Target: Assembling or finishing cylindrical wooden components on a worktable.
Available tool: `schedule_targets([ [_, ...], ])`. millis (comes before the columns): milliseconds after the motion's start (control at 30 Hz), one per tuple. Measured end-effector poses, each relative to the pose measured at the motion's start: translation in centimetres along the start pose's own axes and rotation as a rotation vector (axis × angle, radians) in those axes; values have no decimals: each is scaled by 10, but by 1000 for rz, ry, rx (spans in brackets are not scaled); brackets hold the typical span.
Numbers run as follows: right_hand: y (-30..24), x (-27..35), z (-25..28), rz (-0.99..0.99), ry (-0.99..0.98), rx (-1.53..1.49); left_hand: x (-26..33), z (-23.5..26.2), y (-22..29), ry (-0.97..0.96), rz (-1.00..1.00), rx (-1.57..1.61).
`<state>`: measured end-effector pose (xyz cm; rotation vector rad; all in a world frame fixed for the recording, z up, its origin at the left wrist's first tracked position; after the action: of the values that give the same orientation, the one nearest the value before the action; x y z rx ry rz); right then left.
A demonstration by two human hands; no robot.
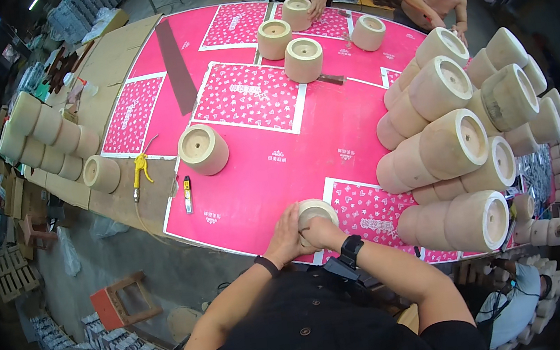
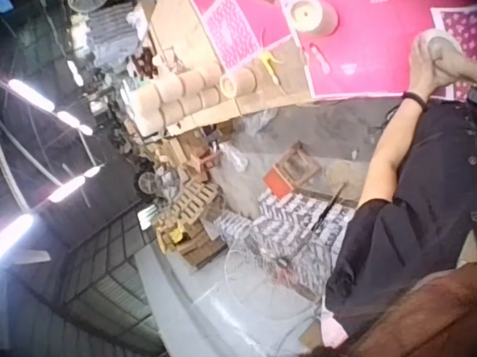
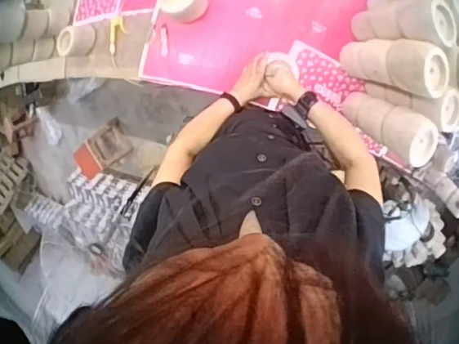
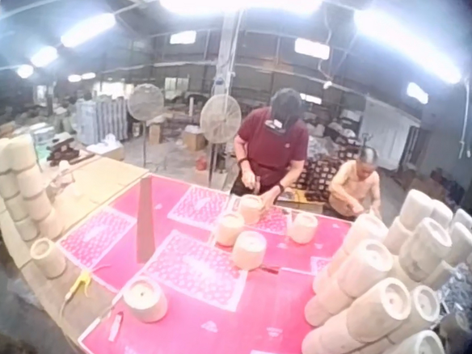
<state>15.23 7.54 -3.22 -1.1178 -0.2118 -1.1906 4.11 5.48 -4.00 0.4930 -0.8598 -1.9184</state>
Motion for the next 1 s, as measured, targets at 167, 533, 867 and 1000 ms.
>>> schedule_targets([
  [167,-22,16,23,-99,-227,680,1,2,5,-18,40,-18],
  [533,-25,-12,-2,194,-165,683,1,-3,-2,19,58,49],
  [867,21,18,-3,-156,553,-1058,2,-2,2,-3,55,39],
  [1000,28,5,-1,-243,432,-736,-1,1,2,7,61,42],
])
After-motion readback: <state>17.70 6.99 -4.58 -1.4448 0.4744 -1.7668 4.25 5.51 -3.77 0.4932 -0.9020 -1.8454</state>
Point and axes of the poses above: each hand's wrist, its own x-axis away from the middle knuckle, its own z-axis out of the back of the hand, y = z × x, the point moved 6 cm from there along -x, towards the middle knuckle, and after that the axes turned 9 degrees about -y, right-handed, at the moved point
